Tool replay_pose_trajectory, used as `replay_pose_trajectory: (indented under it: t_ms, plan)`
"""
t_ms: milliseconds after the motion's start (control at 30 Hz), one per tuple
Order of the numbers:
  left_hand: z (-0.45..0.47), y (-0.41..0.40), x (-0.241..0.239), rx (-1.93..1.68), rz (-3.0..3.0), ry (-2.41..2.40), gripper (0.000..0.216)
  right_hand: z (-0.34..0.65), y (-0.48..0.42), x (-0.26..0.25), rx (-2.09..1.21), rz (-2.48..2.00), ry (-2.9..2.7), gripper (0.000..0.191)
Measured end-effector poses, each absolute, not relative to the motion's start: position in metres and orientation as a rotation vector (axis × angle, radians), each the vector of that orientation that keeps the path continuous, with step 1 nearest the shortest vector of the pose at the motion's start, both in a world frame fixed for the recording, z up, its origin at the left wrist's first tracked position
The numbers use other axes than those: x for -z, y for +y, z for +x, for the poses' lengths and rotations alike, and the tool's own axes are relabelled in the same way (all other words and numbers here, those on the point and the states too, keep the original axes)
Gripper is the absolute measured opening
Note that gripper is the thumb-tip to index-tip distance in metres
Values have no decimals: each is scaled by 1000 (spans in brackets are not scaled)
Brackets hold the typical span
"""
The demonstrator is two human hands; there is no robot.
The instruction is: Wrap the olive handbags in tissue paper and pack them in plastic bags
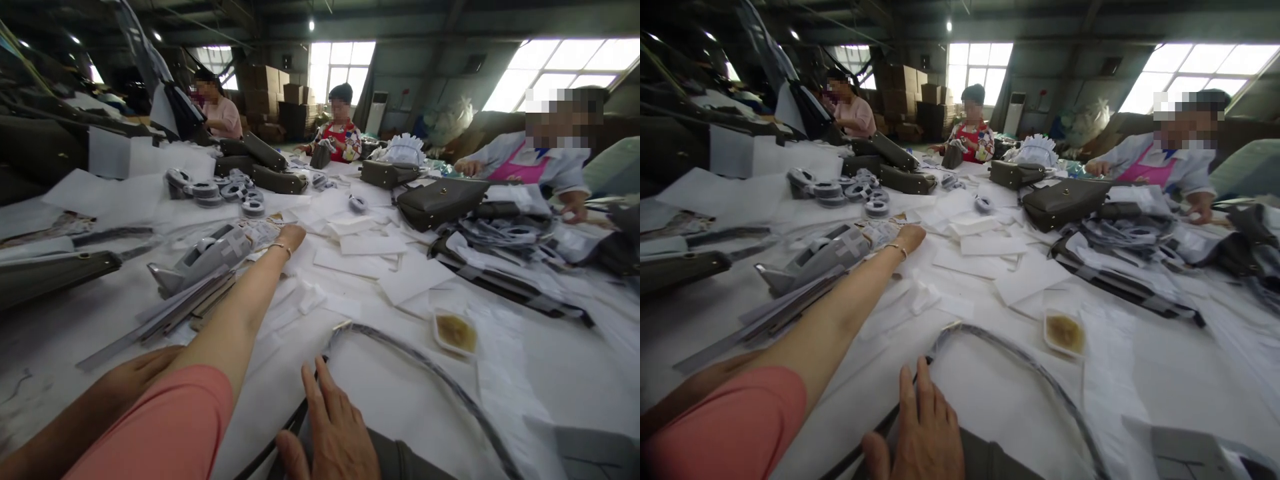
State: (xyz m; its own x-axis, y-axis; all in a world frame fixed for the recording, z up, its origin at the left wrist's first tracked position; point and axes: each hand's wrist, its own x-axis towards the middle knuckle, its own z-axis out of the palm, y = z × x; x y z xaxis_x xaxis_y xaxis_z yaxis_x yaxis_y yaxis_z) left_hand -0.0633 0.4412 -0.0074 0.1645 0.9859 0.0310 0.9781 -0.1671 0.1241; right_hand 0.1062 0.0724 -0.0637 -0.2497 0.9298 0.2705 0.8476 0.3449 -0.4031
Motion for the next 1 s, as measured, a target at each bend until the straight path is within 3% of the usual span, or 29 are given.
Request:
replay_pose_trajectory:
  t_ms: [333, 567, 800, 1000]
  plan:
    - [-84, 436, -3, -607, 1926, 1845, 37, 104, 74, 58, -269, -1588, -2111, 62]
    - [-123, 402, -52, -884, 1569, 1630, 28, 109, 76, 47, -360, -1534, -2123, 61]
    - [-99, 325, -109, -1098, 1484, 1171, 12, 117, 87, 37, -553, -1381, -1717, 53]
    - [-42, 221, -81, -945, 1398, 803, 17, 134, 101, 12, -765, -1226, -1179, 53]
